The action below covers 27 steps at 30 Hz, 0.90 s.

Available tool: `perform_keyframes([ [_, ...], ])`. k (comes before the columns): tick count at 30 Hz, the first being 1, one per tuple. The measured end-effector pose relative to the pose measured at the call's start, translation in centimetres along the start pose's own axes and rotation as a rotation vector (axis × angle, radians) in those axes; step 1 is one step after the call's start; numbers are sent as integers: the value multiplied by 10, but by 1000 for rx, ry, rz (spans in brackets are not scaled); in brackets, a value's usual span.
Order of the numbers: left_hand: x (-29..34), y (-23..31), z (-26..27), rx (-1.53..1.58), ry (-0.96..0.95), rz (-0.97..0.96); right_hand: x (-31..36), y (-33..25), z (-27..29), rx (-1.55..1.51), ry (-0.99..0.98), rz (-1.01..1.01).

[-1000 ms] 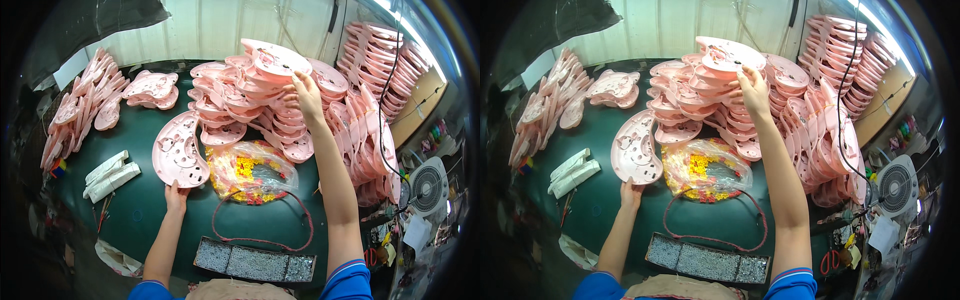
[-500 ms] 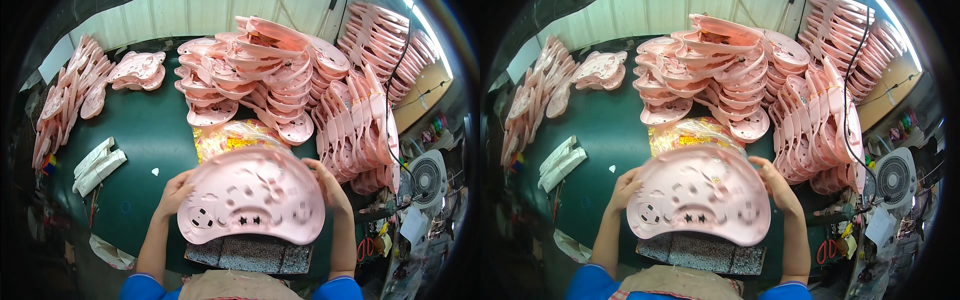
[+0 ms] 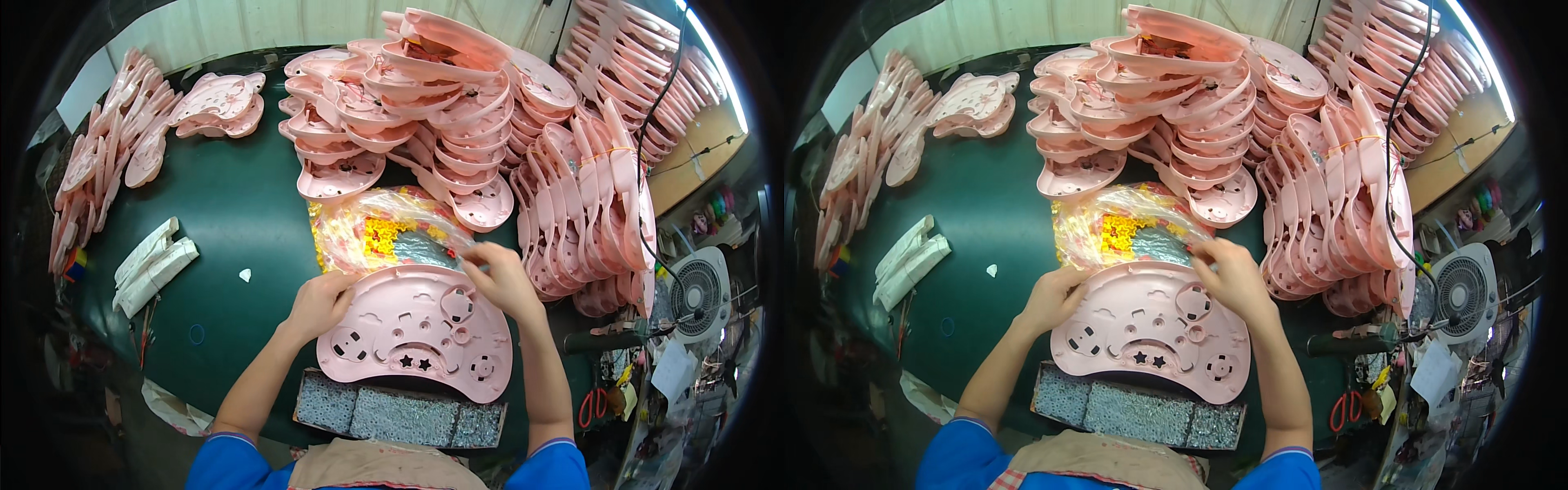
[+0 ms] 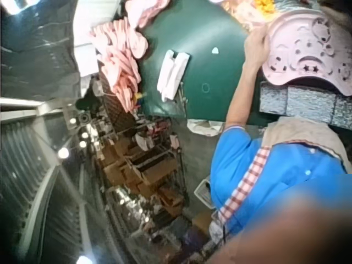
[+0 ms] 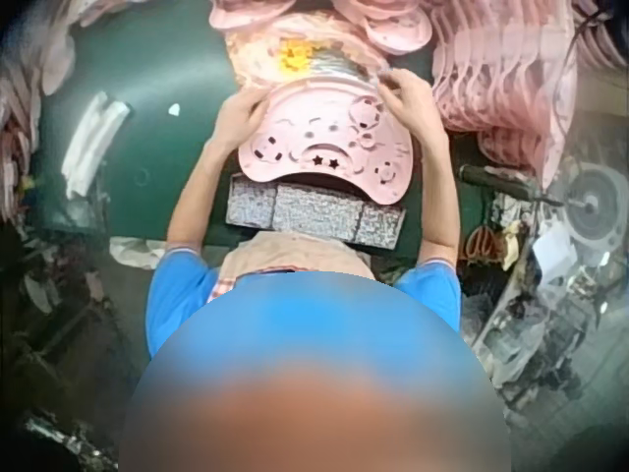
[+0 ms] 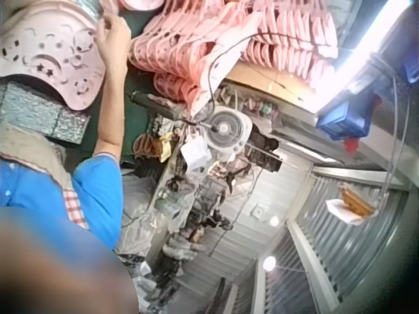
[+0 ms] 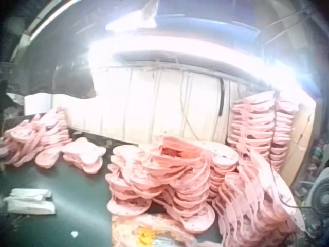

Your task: The person assembles pink plastic electronic housings by inserting small colored components and soldering wires with a soldering iron. They repeatedly pick up housings, place components, and solder connections, then set the finished units aside.

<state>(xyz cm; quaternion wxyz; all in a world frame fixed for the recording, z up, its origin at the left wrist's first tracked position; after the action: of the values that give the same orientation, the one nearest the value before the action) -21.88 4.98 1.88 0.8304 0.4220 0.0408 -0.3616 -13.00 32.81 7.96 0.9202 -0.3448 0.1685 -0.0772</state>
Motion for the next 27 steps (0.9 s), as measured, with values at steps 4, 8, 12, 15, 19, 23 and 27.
perform_keyframes([
  [4, -27, 9, -3, -43, -87, -88, -62, 11, -67, 391, -318, 6],
  [8, -75, 16, -11, 86, -1, -109, -74, 50, -106, 783, -341, -105],
  [12, -101, -5, -66, -151, -178, -191, -61, 62, -106, 845, -324, -115],
  [15, -107, -23, -96, -252, -340, -130, -55, 80, -93, 895, -294, -68],
  [19, -105, -15, -85, -57, -249, -167, -51, 87, -77, 743, -278, -128],
  [23, -74, 43, -43, 145, -240, -168, -36, 64, -50, 440, -65, -96],
  [27, 0, 83, -67, 270, -546, -491, -24, 55, -46, 344, -17, -49],
])
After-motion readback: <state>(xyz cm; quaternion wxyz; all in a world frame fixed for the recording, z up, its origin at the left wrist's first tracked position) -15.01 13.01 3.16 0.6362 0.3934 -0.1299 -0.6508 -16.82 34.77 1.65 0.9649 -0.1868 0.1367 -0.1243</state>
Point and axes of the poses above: each hand's wrist, its own x-axis away from the middle knuckle, its own z-axis out of the back of the hand, y = z × x, the point moved 9 cm from there along -x, towards the middle knuckle, and after that the axes turned 8 degrees about y, right-handed, at the moved point
